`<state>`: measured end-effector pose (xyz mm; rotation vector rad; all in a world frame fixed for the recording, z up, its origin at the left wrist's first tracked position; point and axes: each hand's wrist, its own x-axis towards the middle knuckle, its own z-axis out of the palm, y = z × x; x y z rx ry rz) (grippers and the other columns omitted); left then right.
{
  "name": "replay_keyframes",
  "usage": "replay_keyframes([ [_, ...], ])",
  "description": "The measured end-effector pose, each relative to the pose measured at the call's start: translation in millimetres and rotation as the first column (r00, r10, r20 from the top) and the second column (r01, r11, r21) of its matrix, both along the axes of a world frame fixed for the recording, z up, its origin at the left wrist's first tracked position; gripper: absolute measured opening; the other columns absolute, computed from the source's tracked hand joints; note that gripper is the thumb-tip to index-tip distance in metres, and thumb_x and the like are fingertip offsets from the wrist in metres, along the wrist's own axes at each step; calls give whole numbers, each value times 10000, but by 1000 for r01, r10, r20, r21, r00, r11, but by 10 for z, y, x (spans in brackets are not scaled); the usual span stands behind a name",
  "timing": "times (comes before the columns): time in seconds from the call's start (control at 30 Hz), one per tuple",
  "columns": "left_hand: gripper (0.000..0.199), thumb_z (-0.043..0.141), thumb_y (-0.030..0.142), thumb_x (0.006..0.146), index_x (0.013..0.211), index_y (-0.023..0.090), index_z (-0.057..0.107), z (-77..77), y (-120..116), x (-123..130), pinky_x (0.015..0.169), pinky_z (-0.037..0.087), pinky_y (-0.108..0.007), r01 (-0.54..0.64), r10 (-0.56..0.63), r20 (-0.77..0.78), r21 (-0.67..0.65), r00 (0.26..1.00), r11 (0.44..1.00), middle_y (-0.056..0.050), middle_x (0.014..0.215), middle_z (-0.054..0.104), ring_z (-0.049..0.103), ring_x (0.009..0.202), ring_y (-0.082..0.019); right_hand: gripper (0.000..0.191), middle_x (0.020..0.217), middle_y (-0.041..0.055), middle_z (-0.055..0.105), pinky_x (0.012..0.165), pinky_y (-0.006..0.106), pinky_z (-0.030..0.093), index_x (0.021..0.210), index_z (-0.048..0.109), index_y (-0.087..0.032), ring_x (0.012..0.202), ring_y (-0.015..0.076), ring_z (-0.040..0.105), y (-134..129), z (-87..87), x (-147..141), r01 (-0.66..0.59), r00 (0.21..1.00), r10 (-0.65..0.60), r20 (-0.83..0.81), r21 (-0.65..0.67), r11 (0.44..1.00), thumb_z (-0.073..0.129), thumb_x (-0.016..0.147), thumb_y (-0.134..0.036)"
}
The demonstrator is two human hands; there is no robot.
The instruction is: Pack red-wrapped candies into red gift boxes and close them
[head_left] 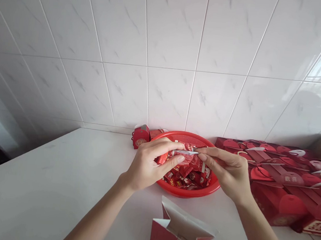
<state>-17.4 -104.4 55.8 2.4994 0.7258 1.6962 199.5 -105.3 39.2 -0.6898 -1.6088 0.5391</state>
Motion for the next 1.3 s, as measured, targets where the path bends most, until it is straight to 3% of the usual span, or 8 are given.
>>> replay_keyframes([
  [0.33, 91, 719, 139, 864, 929, 196, 750, -24, 37, 2, 708, 567, -247, -1, 3, 35, -52, 999, 999, -25, 848, 744, 688, 762, -127, 94, 799, 25, 785, 594, 241, 599, 886, 814, -246, 695, 168, 717, -2, 55, -12, -34, 999, 32, -35, -64, 997, 734, 869, -292],
  [0.67, 33, 731, 224, 840, 855, 204, 753, -30, 105, 21, 732, 547, -282, 40, 8, 135, -351, 991, 936, -26, 834, 745, 679, 795, -161, 171, 792, 30, 761, 597, 282, 618, 935, 769, -212, 671, 175, 708, 32, 47, -9, -37, 998, 28, -64, -142, 989, 786, 789, -299],
  [0.77, 205, 724, 390, 836, 869, 188, 738, -9, 201, -21, 550, 469, -245, 182, 8, 313, -574, 950, 799, -39, 806, 720, 597, 638, -131, 152, 866, 33, 765, 706, 327, 618, 979, 759, -226, 749, 194, 718, 79, 44, 65, 162, 984, -159, 81, -22, 987, 696, 844, -255],
  [0.83, 319, 679, 474, 842, 889, 163, 733, 7, 279, -57, 468, 386, -230, 387, -15, 485, -678, 874, 625, -63, 799, 707, 480, 530, -95, 169, 953, 40, 773, 797, 355, 604, 962, 767, -243, 855, 218, 731, 112, 42, 129, 222, 945, -231, 233, 64, 973, 639, 858, -210],
  [0.93, 329, 632, 441, 836, 875, 128, 725, 8, 379, -76, 481, 390, -240, 646, 29, 698, -677, 716, 353, -122, 825, 712, 447, 531, -97, 179, 1120, 62, 757, 822, 366, 593, 884, 778, -251, 1022, 263, 722, 146, 41, 196, 194, 889, -206, 409, 71, 978, 614, 846, -191],
  [1.0, 261, 619, 365, 811, 848, 126, 715, -17, 423, -48, 506, 418, -252, 738, 92, 772, -630, 629, 244, -138, 834, 713, 475, 557, -113, 166, 1155, 67, 748, 832, 369, 588, 871, 766, -245, 1056, 268, 714, 151, 37, 186, 166, 888, -166, 430, 38, 985, 608, 856, -199],
  [1.17, 159, 580, 254, 775, 848, 153, 679, -164, 472, 126, 580, 492, -288, 809, 177, 825, -563, 537, 167, -117, 834, 706, 588, 645, -162, 170, 999, 58, 760, 768, 342, 595, 1027, 674, -231, 887, 216, 734, 171, -86, -74, 38, 936, 14, 351, -140, 989, 623, 909, -343],
  [1.3, 121, 607, 234, 818, 911, 171, 649, -297, 501, 263, 625, 508, -276, 782, 259, 786, -606, 562, 143, -71, 803, 682, 672, 729, -182, 319, 1082, 79, 729, 668, 331, 592, 1032, 573, -226, 756, 196, 722, 257, -330, -340, 39, 940, 52, 336, -257, 966, 739, 817, -394],
])
